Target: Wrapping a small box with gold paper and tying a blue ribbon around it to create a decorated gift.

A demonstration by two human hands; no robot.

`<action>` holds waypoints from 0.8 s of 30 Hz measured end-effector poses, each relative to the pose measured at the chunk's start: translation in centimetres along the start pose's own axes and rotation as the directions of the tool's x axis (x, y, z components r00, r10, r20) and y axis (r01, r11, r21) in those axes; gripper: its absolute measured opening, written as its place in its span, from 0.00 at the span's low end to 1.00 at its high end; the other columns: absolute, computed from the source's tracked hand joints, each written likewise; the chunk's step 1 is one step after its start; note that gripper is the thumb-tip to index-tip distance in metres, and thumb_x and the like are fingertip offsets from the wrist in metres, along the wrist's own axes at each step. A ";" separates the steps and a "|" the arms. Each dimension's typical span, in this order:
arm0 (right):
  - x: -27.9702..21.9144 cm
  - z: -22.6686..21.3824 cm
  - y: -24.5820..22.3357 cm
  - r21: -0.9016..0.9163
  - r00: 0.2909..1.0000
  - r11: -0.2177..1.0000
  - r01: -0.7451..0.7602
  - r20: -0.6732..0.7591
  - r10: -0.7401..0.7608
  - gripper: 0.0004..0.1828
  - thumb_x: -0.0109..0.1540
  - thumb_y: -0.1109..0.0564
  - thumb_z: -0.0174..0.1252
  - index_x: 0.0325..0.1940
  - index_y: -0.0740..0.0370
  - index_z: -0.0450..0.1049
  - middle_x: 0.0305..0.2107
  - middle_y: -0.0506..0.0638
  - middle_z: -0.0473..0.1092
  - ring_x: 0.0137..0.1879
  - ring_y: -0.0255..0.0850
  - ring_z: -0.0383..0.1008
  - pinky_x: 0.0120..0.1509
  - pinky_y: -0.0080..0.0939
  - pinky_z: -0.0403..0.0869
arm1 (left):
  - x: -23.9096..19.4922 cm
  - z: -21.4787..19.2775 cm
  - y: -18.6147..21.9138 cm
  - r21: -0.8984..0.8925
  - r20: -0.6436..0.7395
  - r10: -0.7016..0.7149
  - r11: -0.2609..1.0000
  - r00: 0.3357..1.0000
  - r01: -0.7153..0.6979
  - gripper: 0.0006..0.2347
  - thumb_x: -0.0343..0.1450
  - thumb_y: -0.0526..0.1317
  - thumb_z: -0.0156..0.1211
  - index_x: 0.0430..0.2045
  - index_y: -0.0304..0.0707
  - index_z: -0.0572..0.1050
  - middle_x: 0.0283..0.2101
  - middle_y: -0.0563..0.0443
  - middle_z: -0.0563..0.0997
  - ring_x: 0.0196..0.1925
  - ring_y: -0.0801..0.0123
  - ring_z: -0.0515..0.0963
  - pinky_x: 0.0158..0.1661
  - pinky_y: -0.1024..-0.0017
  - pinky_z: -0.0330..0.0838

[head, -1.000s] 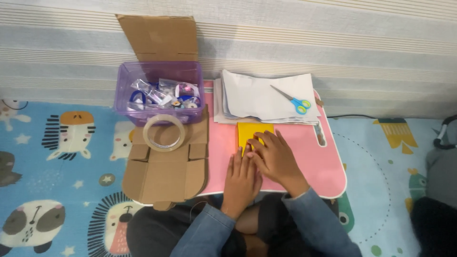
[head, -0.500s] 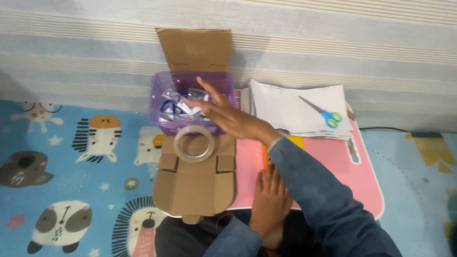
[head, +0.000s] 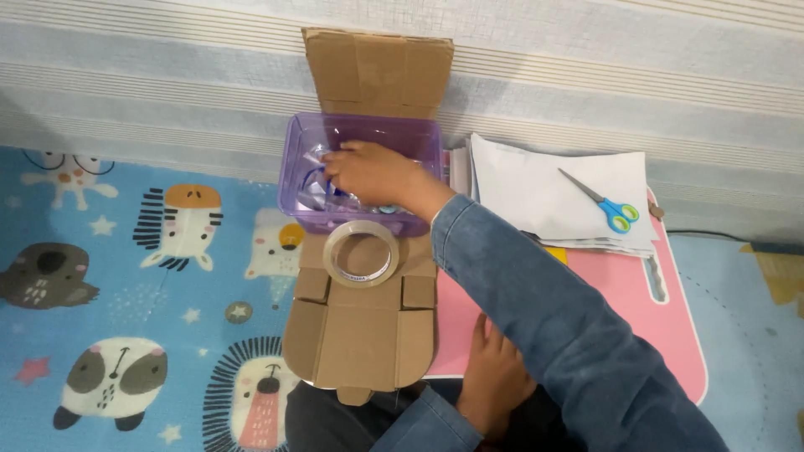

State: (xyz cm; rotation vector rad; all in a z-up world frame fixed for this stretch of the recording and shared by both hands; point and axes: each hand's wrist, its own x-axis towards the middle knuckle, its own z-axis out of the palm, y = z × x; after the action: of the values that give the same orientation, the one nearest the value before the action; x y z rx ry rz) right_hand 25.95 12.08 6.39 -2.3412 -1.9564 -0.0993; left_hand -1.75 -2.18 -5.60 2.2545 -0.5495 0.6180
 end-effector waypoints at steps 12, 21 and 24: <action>-3.8 -6.6 0.3 -0.474 0.987 0.874 -0.105 -0.161 0.031 0.16 0.63 0.60 0.54 0.54 0.64 0.77 0.65 0.55 0.67 0.75 0.46 0.58 0.80 0.50 0.54 | 2.0 -2.3 1.3 0.101 0.006 -0.044 0.994 0.999 0.043 0.24 0.73 0.39 0.54 0.63 0.23 0.63 0.71 0.25 0.60 0.73 0.37 0.60 0.61 0.41 0.61; -9.0 -14.4 -0.9 -0.827 0.932 0.476 -0.299 -0.361 -0.041 0.19 0.69 0.53 0.55 0.64 0.54 0.77 0.74 0.43 0.60 0.80 0.39 0.50 0.83 0.46 0.49 | 2.2 -2.4 1.4 0.170 0.057 -0.066 0.984 0.996 0.055 0.24 0.75 0.42 0.50 0.66 0.26 0.63 0.70 0.28 0.63 0.74 0.39 0.59 0.61 0.44 0.60; -9.9 -15.9 -1.5 -0.838 0.912 0.384 -0.388 -0.409 0.030 0.30 0.70 0.45 0.60 0.76 0.54 0.71 0.78 0.44 0.53 0.83 0.40 0.44 0.85 0.50 0.42 | 2.2 -2.6 1.6 0.188 0.054 -0.067 0.981 0.996 0.056 0.24 0.75 0.41 0.51 0.65 0.25 0.63 0.70 0.28 0.64 0.73 0.40 0.60 0.61 0.46 0.60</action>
State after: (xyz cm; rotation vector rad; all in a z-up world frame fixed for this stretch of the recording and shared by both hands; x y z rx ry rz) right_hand 22.78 0.89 21.18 -2.7719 -1.5232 -1.8856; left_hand -1.53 -1.74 -1.89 2.4634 -0.4656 0.5924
